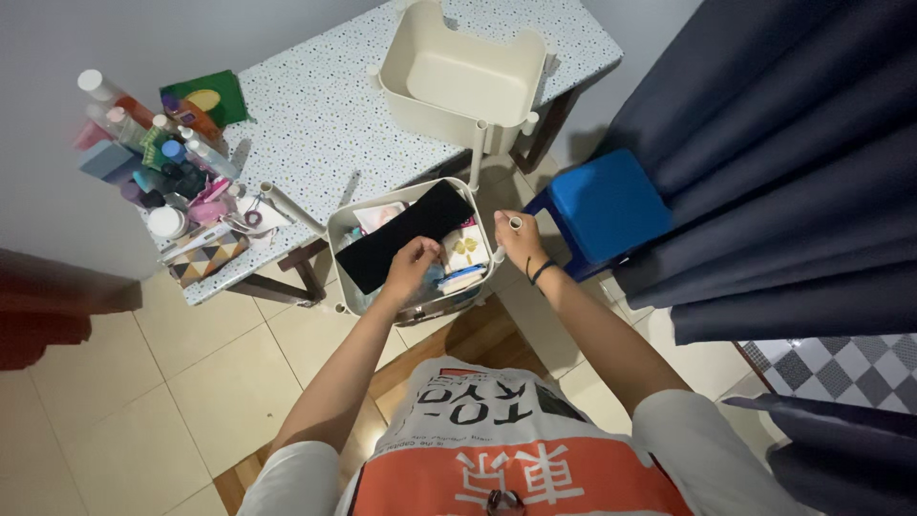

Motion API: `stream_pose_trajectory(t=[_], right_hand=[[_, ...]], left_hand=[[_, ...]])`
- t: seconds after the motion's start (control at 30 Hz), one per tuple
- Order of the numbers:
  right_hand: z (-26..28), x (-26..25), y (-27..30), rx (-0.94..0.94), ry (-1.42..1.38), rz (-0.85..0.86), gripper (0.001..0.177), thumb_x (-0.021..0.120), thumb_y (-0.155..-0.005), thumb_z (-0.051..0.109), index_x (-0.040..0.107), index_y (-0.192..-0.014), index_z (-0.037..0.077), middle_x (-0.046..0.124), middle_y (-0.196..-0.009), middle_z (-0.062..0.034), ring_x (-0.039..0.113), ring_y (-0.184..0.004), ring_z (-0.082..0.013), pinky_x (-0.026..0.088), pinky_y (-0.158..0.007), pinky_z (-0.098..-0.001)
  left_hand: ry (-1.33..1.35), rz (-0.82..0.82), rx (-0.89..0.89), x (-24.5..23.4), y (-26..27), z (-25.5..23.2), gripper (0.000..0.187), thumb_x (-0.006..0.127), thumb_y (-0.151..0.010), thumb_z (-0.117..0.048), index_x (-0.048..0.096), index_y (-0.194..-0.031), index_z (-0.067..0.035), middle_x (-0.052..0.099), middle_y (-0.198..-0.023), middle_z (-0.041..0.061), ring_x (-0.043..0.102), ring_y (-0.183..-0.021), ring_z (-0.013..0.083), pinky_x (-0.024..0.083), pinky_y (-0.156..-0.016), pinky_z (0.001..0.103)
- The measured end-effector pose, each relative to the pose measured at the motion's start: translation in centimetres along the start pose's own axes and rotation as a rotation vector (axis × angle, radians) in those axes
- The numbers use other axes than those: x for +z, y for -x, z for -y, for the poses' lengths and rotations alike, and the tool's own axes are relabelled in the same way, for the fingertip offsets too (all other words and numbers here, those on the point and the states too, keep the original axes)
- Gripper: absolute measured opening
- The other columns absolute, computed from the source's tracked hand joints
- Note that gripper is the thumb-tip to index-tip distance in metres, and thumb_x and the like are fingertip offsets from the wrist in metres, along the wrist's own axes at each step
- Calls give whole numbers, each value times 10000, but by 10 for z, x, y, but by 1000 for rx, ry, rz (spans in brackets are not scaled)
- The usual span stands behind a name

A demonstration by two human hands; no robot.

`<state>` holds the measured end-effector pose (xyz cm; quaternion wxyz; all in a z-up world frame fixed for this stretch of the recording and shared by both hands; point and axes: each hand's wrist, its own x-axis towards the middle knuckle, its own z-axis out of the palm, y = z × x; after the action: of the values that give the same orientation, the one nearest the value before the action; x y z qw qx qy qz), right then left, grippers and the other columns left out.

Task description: The person assembles a white plastic storage cart by inserting vertical support rods into a base and then placing a rectangular tray on top. They then pick up several bottles and tubes from a nearby table and place them into the assembled cart.

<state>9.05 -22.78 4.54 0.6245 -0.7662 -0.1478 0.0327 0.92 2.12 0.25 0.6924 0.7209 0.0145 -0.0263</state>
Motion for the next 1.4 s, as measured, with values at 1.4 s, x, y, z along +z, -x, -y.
stream_pose_trajectory(t=[1.4], right_hand=[[-54,-97,-147,79,425,357,219,669,-943,132,645,-1140,38,737,-1103,-80,705,-1005,-178,556,-885,-324]], left_hand=[[-36,-20,2,-47,-124,32,176,574,-1029,-192,667,-1028,-43,710,-977,27,667,-873,137,523,-830,278]])
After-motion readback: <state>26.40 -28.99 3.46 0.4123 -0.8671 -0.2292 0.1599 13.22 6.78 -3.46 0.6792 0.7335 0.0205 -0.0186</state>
